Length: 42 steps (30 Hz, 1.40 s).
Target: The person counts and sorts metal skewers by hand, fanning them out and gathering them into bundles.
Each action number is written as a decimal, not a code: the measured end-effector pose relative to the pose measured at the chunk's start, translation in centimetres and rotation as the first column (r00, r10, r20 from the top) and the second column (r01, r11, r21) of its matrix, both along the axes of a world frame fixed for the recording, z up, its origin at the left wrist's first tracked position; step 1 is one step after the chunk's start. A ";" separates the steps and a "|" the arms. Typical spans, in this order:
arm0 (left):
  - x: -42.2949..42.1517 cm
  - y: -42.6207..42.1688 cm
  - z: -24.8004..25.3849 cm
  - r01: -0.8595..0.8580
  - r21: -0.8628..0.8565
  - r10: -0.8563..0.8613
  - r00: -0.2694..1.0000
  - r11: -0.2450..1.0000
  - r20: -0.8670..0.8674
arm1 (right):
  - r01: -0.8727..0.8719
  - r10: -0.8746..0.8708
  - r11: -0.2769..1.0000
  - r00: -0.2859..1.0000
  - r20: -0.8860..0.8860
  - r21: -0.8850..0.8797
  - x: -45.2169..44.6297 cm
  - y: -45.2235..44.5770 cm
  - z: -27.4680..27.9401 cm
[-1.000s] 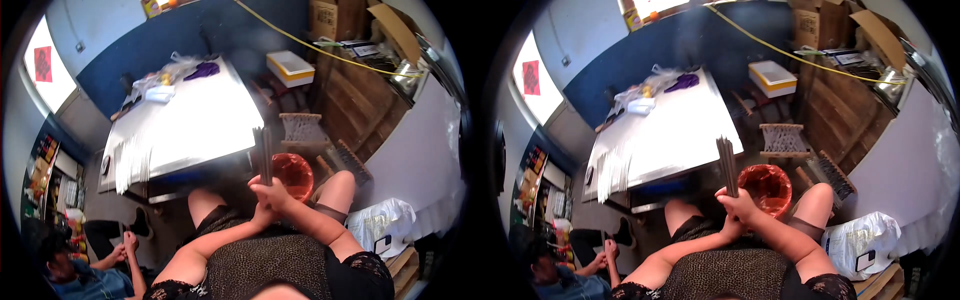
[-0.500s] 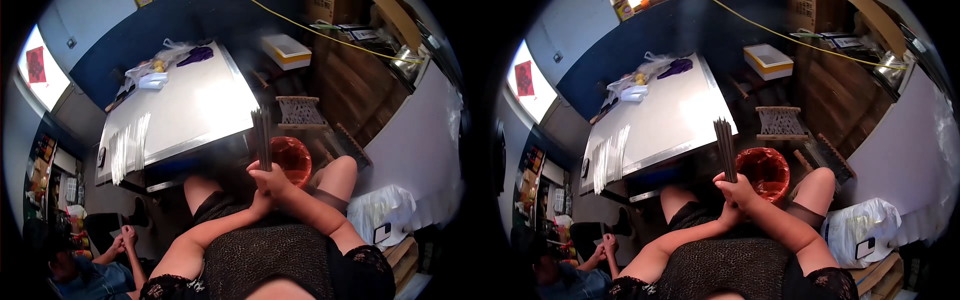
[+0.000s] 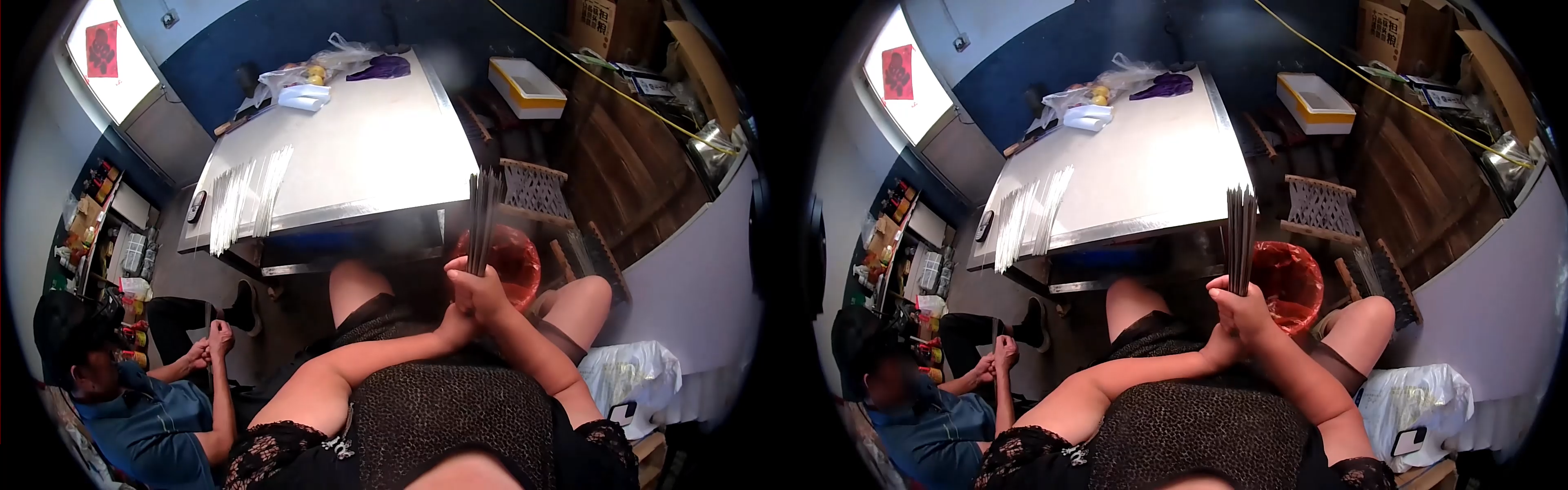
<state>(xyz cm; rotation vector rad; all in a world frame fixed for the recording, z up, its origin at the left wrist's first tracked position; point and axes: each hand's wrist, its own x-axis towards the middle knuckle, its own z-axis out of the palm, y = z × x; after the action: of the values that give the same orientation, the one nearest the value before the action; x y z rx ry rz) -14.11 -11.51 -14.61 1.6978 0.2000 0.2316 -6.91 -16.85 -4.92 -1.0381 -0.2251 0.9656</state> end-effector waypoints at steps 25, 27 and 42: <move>0.1 0.0 0.9 -0.016 0.021 0.016 1.000 1.000 0.001 | -0.003 0.003 1.000 1.000 0.016 0.013 0.2 0.4 -0.4; 0.0 -0.1 0.9 -0.016 0.054 0.016 1.000 0.998 -0.005 | -0.008 0.008 1.000 1.000 0.020 0.010 0.1 0.4 -0.5; 0.6 -0.4 -0.5 -0.069 -0.116 0.073 0.997 0.991 0.030 | 0.048 -0.047 0.999 0.998 0.048 -0.017 0.8 0.5 -1.5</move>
<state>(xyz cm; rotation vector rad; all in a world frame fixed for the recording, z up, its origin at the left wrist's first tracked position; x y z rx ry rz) -13.51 -11.92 -15.13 1.5732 0.2444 0.2963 -6.11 -16.35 -6.41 -1.0791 -0.2300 0.9020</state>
